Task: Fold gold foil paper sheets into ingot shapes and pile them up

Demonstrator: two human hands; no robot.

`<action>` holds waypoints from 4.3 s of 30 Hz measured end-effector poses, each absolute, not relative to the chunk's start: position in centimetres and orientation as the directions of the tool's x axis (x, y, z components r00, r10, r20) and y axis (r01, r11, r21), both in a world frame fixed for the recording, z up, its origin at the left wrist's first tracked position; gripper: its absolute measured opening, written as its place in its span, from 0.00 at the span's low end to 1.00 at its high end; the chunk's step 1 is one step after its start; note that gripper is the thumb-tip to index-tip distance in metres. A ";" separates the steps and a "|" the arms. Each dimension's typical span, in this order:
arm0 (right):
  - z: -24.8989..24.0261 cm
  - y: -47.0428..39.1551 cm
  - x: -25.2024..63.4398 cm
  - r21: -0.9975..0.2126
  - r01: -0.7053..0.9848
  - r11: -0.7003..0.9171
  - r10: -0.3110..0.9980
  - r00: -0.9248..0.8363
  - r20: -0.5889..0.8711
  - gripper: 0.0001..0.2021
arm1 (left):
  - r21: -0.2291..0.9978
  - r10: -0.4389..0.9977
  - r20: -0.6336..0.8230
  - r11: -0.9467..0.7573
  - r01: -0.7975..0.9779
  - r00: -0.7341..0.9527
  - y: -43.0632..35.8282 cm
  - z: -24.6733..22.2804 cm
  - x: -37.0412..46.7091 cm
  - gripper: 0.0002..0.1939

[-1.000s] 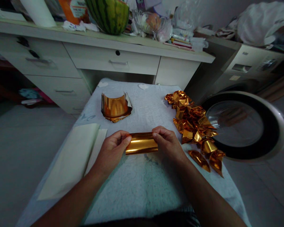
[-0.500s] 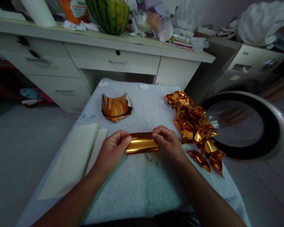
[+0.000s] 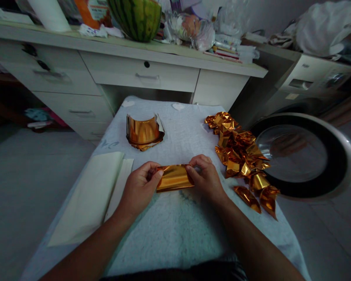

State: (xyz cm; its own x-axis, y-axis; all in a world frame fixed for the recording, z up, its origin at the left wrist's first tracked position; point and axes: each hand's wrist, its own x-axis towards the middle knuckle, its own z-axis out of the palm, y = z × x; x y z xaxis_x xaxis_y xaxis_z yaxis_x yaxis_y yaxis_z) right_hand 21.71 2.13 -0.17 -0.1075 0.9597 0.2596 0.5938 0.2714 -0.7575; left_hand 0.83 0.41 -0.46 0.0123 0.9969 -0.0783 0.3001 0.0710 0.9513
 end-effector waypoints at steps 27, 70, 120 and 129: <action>-1.3 1.9 20.2 -0.505 0.849 0.152 0.984 -0.081 0.160 0.04 | 0.407 0.801 0.191 -0.591 0.697 0.568 0.3 0.3 2.0 0.09; -0.5 2.5 22.5 -0.722 0.622 0.303 0.947 -0.284 0.153 0.16 | 0.099 0.729 0.196 -0.680 0.727 0.655 -1.9 -1.8 3.2 0.18; 1.1 -0.3 19.9 -0.303 0.879 0.369 0.925 -0.381 0.022 0.21 | 0.151 0.805 0.195 -0.589 0.794 0.561 -7.5 -0.9 -0.4 0.23; 0.4 -1.0 19.1 -0.272 0.905 0.326 0.945 -0.322 0.063 0.25 | 0.140 0.803 0.207 -0.590 0.796 0.559 -6.9 -1.0 0.2 0.18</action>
State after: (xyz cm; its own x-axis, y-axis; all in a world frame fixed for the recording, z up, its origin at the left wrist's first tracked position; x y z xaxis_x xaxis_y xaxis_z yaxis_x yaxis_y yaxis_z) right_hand 19.05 -0.97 0.44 -0.3216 0.9448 0.0632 0.9054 0.3264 -0.2716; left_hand 0.20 -6.91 -1.03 0.5588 0.8031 0.2067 0.7955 -0.5896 0.1400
